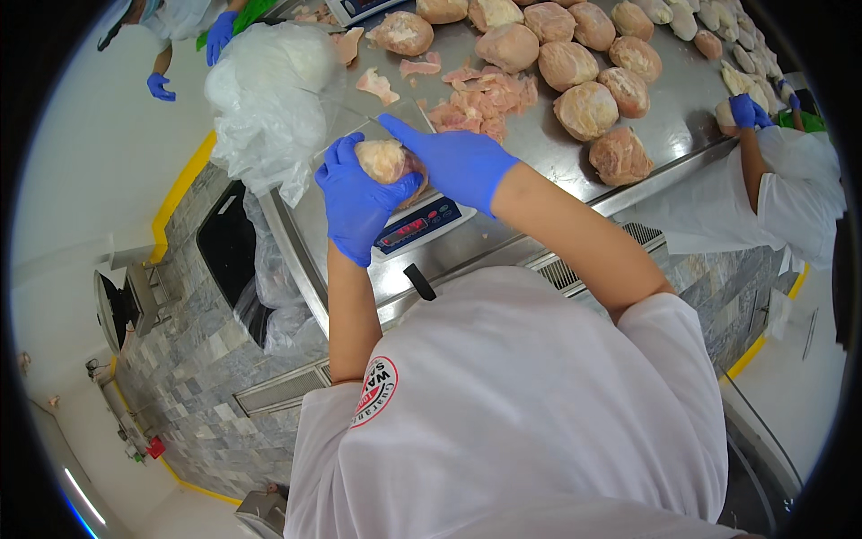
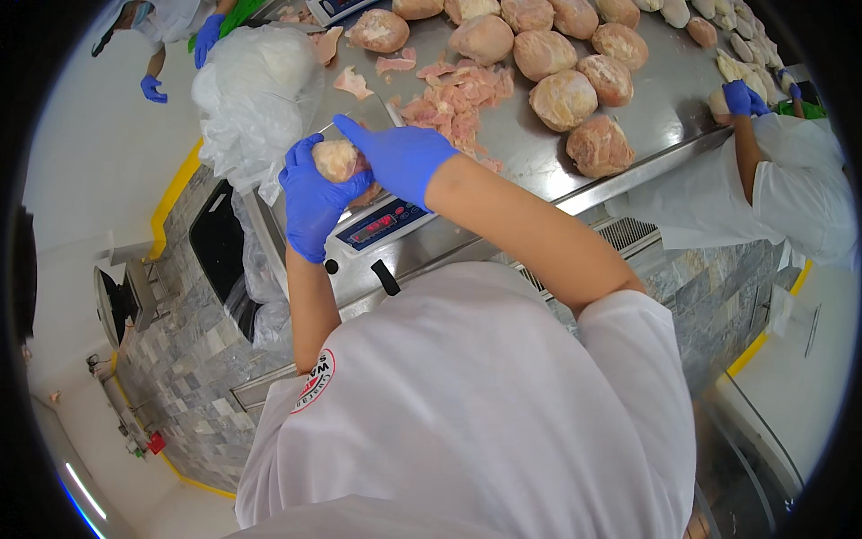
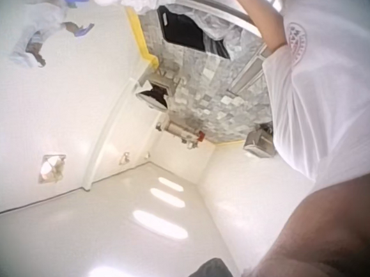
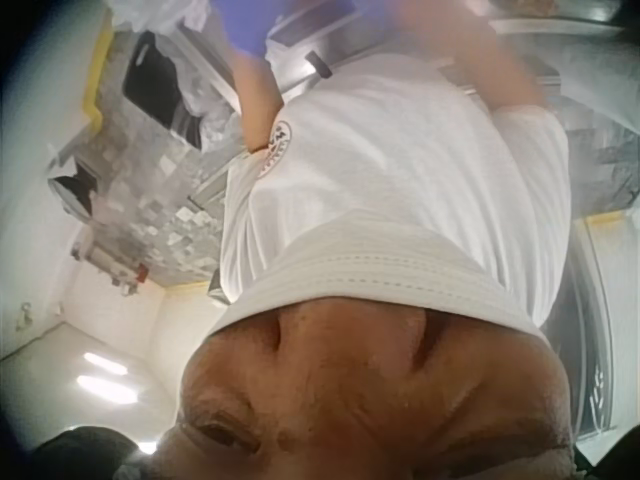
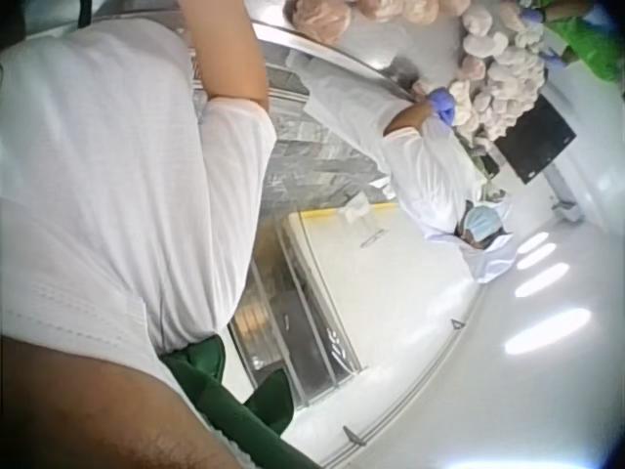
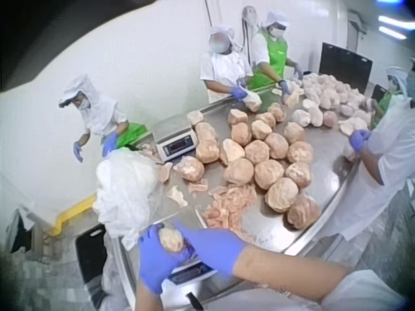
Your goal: The person uses a knife to trim fat and skin from raw meat pieces placed on a digital scale. They repeatedly pick up a piece of meat, trim it, and place it back on the scale to check the weight, continuing this process for multiple items.
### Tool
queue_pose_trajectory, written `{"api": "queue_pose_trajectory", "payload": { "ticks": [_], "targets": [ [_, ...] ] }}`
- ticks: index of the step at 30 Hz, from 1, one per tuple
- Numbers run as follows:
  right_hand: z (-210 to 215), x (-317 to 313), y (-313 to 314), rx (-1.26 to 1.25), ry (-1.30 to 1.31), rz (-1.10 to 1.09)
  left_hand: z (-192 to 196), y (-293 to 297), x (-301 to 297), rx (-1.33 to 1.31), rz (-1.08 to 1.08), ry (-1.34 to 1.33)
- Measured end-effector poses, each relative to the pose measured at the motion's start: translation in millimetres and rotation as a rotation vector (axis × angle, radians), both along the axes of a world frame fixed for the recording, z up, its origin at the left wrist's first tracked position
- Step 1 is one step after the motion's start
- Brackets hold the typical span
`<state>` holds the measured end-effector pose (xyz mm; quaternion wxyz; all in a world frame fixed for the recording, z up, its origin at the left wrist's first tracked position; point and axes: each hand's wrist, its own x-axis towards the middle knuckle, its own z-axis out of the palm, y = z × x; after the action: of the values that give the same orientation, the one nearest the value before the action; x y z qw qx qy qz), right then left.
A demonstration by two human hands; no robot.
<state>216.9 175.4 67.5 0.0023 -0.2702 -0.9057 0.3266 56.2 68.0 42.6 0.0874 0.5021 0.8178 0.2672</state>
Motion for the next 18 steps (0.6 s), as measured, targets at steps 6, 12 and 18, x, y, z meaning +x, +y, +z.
{"api": "queue_pose_trajectory", "payload": {
  "ticks": [6, 12, 18],
  "targets": [
    [-55.1, 40.3, 9.6, -0.167, 0.061, -0.085, -10.7, -0.4, -8.6, 0.083, 0.090, -0.024],
    [-2.6, 45.7, -19.4, -0.028, 0.060, -0.073, -4.6, 6.5, -0.7, 0.032, 0.128, 0.018],
    [-10.4, 17.4, -22.0, -0.112, 0.093, -0.106, -6.2, 8.2, 3.3, 0.033, 0.140, 0.023]
  ]
}}
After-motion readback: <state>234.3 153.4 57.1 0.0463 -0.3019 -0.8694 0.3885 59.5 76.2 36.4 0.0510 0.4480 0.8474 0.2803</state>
